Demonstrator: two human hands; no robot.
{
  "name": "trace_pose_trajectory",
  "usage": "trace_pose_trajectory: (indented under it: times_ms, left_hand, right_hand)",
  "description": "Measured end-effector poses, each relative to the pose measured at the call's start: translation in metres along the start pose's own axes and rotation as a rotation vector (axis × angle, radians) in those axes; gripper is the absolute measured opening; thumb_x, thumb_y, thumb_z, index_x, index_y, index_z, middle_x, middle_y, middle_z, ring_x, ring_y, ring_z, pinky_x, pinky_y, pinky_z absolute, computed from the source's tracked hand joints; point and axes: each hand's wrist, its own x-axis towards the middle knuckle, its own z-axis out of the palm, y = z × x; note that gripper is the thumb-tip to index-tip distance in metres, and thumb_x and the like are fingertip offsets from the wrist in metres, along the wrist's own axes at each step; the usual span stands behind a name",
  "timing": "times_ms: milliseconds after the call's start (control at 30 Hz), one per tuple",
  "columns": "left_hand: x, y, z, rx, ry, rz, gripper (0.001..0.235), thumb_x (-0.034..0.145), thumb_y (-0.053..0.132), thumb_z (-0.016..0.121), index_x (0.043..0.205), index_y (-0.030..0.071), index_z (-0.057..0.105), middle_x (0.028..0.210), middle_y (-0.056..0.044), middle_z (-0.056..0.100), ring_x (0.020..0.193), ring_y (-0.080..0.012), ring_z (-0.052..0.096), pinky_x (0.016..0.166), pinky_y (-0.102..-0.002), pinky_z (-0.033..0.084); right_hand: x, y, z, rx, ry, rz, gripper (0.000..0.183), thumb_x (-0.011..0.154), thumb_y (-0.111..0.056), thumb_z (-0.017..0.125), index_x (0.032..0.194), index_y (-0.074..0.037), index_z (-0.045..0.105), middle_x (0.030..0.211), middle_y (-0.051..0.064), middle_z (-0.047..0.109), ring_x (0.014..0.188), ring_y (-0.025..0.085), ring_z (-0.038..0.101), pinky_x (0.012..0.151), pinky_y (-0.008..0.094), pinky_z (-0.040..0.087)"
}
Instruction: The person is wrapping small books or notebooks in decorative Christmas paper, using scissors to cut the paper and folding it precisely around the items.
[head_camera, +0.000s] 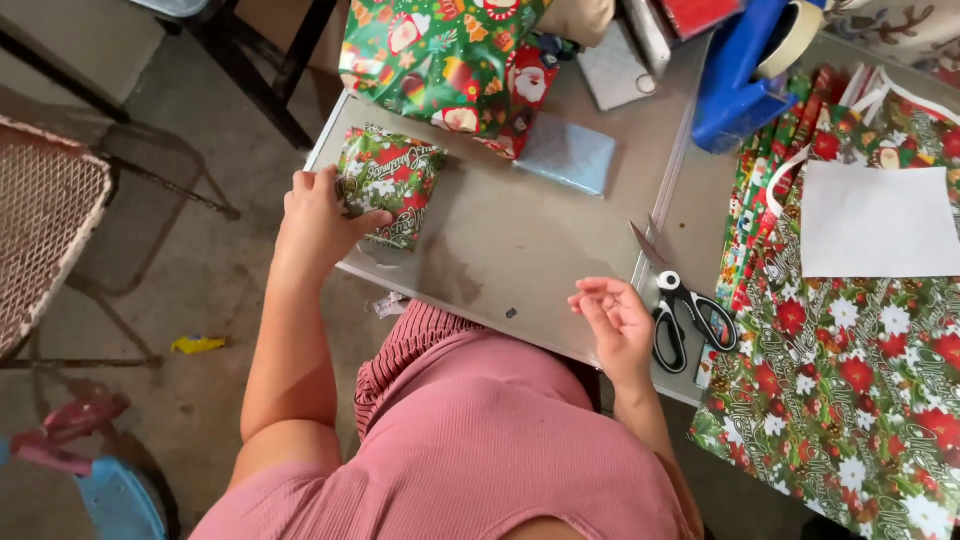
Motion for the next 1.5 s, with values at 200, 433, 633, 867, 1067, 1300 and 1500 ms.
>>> trace_pose_trajectory:
  times_ms: [200,433,633,867,1067,1300,1500]
  left_hand:
    - [0.006,-0.011,0.005,0.052,0.031,-0.008,0.093,0.068,0.047,0.094,0.14,-0.001,0.058,0.116,-0.017,0.056,0.104,-0.0433,0.064,0.084,-0.053,0.06]
    - [0.02,0.071,0.026,0.039,0.489,0.498,0.069,0.075,0.029,0.094,0.132,0.005,0.063,0.116,-0.015,0.057,0.104,-0.0368,0.061,0.088,-0.049,0.051]
    - [0.042,0.158,0.092,0.226,0.055,0.853,0.065,0.077,0.047,0.084,0.13,0.018,0.062,0.117,-0.003,0.056,0.111,-0.0261,0.054,0.095,-0.041,0.045]
    - [0.117,0.188,0.182,0.364,-0.076,0.906,0.123,0.044,0.054,0.097,0.148,0.013,0.044,0.129,-0.018,0.058,0.124,-0.0365,0.056,0.109,-0.049,0.042]
    - [0.109,0.183,0.192,0.395,-0.086,0.964,0.111,0.031,0.068,0.092,0.125,0.018,0.06,0.115,-0.008,0.063,0.1,-0.0286,0.071,0.086,-0.042,0.061]
    - [0.084,0.207,0.143,0.405,-0.37,0.972,0.099,0.063,0.061,0.088,0.145,0.019,0.052,0.129,-0.008,0.052,0.122,-0.0322,0.059,0.097,-0.047,0.054]
    - [0.075,0.215,0.139,0.339,-0.12,0.95,0.108,0.078,0.036,0.081,0.165,0.013,0.022,0.156,-0.017,0.033,0.146,-0.0374,0.033,0.119,-0.052,0.031]
  right_hand:
    - [0.002,-0.009,0.004,-0.038,-0.07,0.022,0.018,0.096,0.003,0.064,0.113,0.009,0.064,0.101,0.019,0.073,0.086,0.019,0.073,0.082,0.032,0.062]
    - [-0.003,-0.005,0.007,-0.02,0.008,-0.015,0.015,0.094,0.004,0.066,0.109,0.008,0.067,0.1,0.019,0.073,0.086,0.02,0.074,0.08,0.033,0.063]
    - [-0.001,0.001,0.007,-0.071,0.013,-0.014,0.017,0.096,0.0,0.066,0.112,0.006,0.068,0.093,0.016,0.073,0.083,0.015,0.072,0.078,0.032,0.062]
    - [-0.003,-0.004,0.007,-0.01,0.046,0.024,0.017,0.095,-0.001,0.068,0.11,0.005,0.071,0.087,0.017,0.074,0.08,0.015,0.071,0.079,0.032,0.061]
    - [-0.003,-0.022,0.011,-0.051,0.073,0.025,0.014,0.093,0.0,0.069,0.106,0.004,0.073,0.083,0.015,0.074,0.076,0.014,0.069,0.077,0.031,0.06]
    - [0.001,-0.051,-0.016,-0.245,0.108,-0.08,0.011,0.091,-0.001,0.072,0.102,0.0,0.075,0.087,0.012,0.075,0.076,0.014,0.069,0.073,0.031,0.059]
    - [0.01,-0.069,-0.065,-0.464,0.23,-0.116,0.014,0.092,0.0,0.073,0.105,-0.001,0.075,0.089,0.012,0.074,0.078,0.017,0.07,0.073,0.03,0.057]
